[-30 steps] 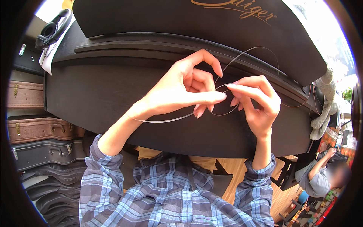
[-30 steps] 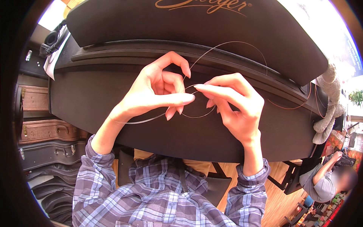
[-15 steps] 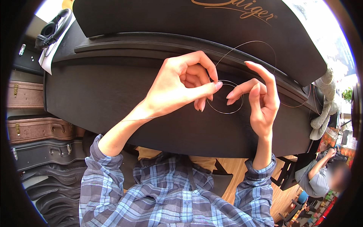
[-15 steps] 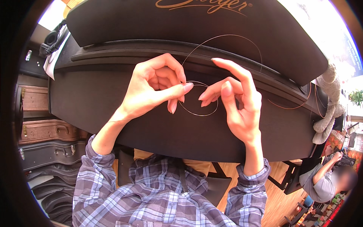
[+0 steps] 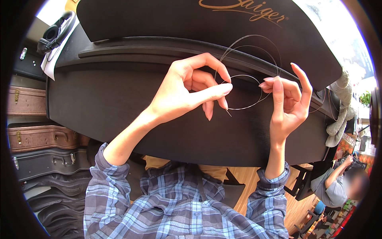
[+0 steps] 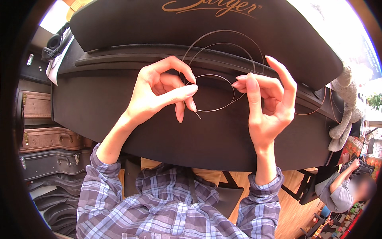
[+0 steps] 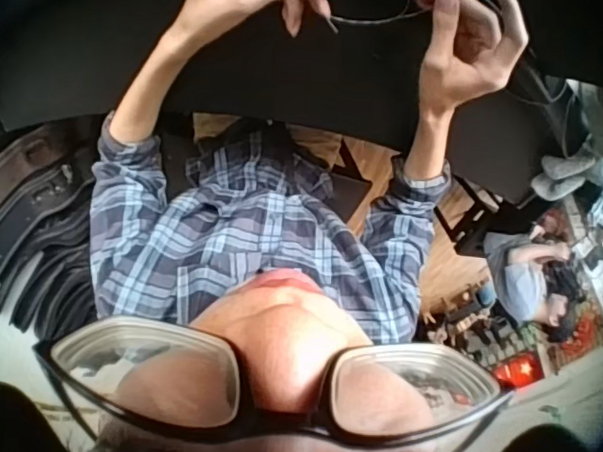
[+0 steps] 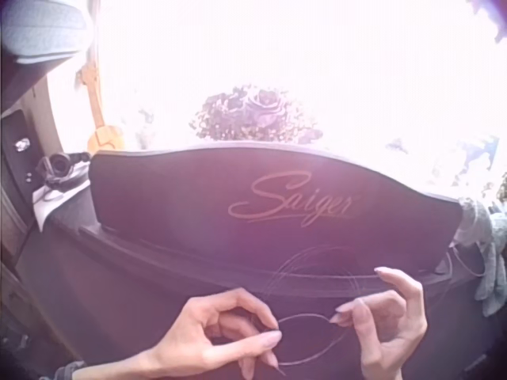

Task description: The person ties knots in a thin wire or string using both hands over a black surface. They form loops, pull the wire through, and tighten the knot repeatedly. The task appears to be a demonstration of knot-tying technique.

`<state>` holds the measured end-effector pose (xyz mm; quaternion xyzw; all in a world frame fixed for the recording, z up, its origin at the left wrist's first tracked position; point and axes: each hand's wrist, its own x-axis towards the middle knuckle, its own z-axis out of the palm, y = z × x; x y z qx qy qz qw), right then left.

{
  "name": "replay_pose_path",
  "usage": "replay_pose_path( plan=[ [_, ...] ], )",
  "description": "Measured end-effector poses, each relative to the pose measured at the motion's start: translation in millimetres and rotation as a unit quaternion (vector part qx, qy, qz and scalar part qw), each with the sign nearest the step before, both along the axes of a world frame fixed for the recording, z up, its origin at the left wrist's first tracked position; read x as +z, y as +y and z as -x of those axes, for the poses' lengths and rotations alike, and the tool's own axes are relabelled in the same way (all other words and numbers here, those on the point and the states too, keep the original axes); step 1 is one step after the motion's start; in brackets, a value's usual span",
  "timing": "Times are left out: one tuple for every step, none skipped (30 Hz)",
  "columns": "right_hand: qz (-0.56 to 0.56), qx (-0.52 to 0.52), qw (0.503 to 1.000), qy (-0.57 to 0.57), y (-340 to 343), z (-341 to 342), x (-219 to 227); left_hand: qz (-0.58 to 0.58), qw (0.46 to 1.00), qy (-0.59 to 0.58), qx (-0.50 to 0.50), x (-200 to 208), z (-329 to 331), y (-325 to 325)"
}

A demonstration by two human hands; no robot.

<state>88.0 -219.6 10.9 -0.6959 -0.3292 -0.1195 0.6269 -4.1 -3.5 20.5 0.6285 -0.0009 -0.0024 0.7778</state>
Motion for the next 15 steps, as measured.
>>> replay_pose_path(
  plan=[
    [-0.001,-0.016,1.000,-0.001,0,0,0,0.003,1.000,-0.003,-0.001,-1,0,0],
    [-0.006,-0.013,1.000,0.001,-1,-1,0,0.000,1.000,-0.003,0.003,-1,0,0],
    [-0.002,-0.018,1.000,-0.007,-1,-1,0,-0.001,1.000,-0.006,0.008,-2,-1,0],
    [-0.004,-0.022,1.000,-0.013,0,-1,0,-0.002,1.000,-0.009,0.012,-3,-1,0],
    [-0.005,-0.026,1.000,-0.017,0,-1,0,0.000,1.000,-0.017,0.019,-4,-1,0],
    [-0.007,-0.030,0.999,-0.023,0,-1,0,0.001,0.999,-0.024,0.027,-5,-1,1],
    [-0.008,-0.033,0.999,-0.026,0,-2,-1,0.006,0.999,-0.031,0.034,-5,-1,2],
    [-0.012,-0.035,0.999,-0.026,0,-2,-1,0.016,0.998,-0.040,0.036,-6,-1,2],
    [-0.010,-0.037,0.999,-0.032,0,-2,-1,0.018,0.998,-0.047,0.040,-7,-1,3],
    [-0.010,-0.037,0.999,-0.034,0,-2,-2,0.023,0.997,-0.055,0.044,-8,-1,3],
    [-0.012,-0.038,0.999,-0.034,-1,-2,-2,0.031,0.996,-0.063,0.048,-9,-1,2],
    [-0.015,-0.039,0.998,-0.041,-1,-2,-3,0.029,0.996,-0.072,0.051,-10,-1,2],
    [-0.020,-0.040,0.998,-0.046,-2,-3,-3,0.030,0.995,-0.081,0.054,-11,-2,2],
    [-0.025,-0.041,0.998,-0.046,-2,-3,-4,0.032,0.994,-0.091,0.057,-12,-2,2],
    [-0.035,-0.044,0.997,-0.054,-3,-4,-5,0.032,0.994,-0.090,0.056,-13,-2,3]
  ],
)
